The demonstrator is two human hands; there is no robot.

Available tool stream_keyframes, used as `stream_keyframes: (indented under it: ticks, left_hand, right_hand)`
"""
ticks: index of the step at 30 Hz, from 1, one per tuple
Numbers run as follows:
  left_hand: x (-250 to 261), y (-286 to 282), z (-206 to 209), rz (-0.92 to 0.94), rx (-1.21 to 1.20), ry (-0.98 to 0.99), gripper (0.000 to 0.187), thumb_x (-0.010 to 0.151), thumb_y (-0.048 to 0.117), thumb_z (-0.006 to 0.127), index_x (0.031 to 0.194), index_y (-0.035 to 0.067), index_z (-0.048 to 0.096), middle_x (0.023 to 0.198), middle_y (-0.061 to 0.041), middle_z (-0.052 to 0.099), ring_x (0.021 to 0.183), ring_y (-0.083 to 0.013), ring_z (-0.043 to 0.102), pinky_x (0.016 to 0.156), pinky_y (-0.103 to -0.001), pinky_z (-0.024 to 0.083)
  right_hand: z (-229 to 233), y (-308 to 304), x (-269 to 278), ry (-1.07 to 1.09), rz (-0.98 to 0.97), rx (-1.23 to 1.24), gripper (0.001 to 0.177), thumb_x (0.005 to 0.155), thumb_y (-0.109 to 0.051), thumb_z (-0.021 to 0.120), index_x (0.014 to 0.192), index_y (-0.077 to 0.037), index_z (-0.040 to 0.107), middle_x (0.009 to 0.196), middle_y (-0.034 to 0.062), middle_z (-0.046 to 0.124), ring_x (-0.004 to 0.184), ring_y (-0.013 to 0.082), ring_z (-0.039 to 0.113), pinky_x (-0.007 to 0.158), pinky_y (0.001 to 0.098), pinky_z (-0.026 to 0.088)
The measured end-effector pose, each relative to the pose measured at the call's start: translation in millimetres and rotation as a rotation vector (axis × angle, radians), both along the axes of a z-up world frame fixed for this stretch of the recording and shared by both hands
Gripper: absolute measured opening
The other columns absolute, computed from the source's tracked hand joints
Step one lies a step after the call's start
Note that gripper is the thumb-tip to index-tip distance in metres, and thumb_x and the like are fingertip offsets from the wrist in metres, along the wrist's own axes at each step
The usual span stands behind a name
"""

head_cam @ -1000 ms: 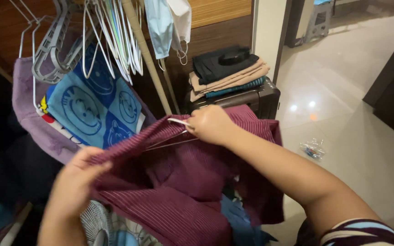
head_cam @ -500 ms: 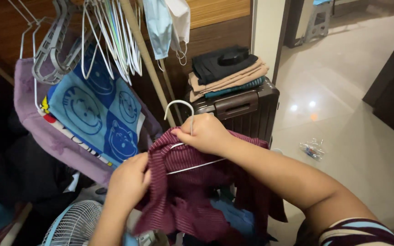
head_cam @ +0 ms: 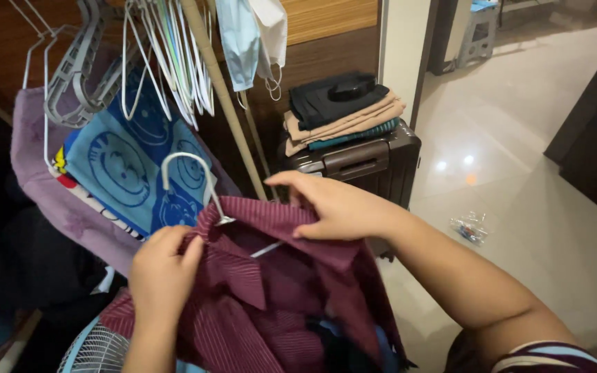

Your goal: The person is hanging a blue patterned cloth on a hanger and then buttoning up a maroon striped shirt that is already on a hanger.

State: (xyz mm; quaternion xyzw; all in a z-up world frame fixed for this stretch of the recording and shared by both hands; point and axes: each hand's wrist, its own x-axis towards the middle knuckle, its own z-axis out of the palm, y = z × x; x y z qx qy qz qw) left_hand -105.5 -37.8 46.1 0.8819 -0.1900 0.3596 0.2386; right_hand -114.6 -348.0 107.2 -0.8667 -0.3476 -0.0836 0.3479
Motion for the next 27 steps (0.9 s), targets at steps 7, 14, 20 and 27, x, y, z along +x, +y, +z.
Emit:
stream_keyframes:
  ticks: [7, 14, 20, 27]
  left_hand:
    - [-7, 15, 1, 0.204, -0.295, 0.211, 0.019, 0.087, 0.018, 0.078, 0.099, 0.003, 0.075, 0.088, -0.011, 0.070, 0.074, -0.0223, 0.067, 0.069, -0.034, 0.051]
    - [10, 30, -52, -0.495, -0.834, 0.559, 0.020, 0.091, 0.007, 0.064, 0.110, 0.003, 0.070, 0.085, 0.007, 0.067, 0.074, -0.0017, 0.060, 0.066, -0.018, 0.047]
    - [-8, 19, -34, -0.271, -0.642, 0.487, 0.019, 0.093, 0.005, 0.067, 0.111, 0.001, 0.074, 0.087, 0.001, 0.073, 0.071, -0.0046, 0.061, 0.064, -0.021, 0.048]
    - [-5, 42, -40, -0.242, -0.660, 0.203, 0.024, 0.093, 0.004, 0.070, 0.116, -0.001, 0.073, 0.099, -0.001, 0.072, 0.085, -0.0075, 0.064, 0.075, -0.022, 0.051]
  right_hand:
    - [-119, 2, 14, -0.050, -0.581, 0.459, 0.071, 0.074, -0.034, 0.090, 0.119, -0.004, 0.046, 0.094, 0.0135, 0.066, 0.083, 0.0228, 0.066, 0.077, 0.0352, 0.057]
    - [-176, 37, 15, 0.347, -0.413, 0.663, 0.047, 0.075, -0.028, 0.084, 0.106, -0.007, 0.056, 0.091, 0.0062, 0.067, 0.083, 0.0216, 0.068, 0.074, 0.0356, 0.057]
    - [-115, 45, -37, -0.226, 0.107, -0.210, 0.009, 0.089, -0.025, 0.074, 0.087, -0.017, 0.075, 0.093, 0.0056, 0.070, 0.099, 0.0288, 0.066, 0.088, 0.0426, 0.052]
    - [-132, 11, -36, -0.254, 0.092, 0.352, 0.006, 0.083, -0.011, 0.069, 0.088, -0.008, 0.071, 0.095, 0.0080, 0.073, 0.093, 0.0268, 0.069, 0.084, 0.0395, 0.055]
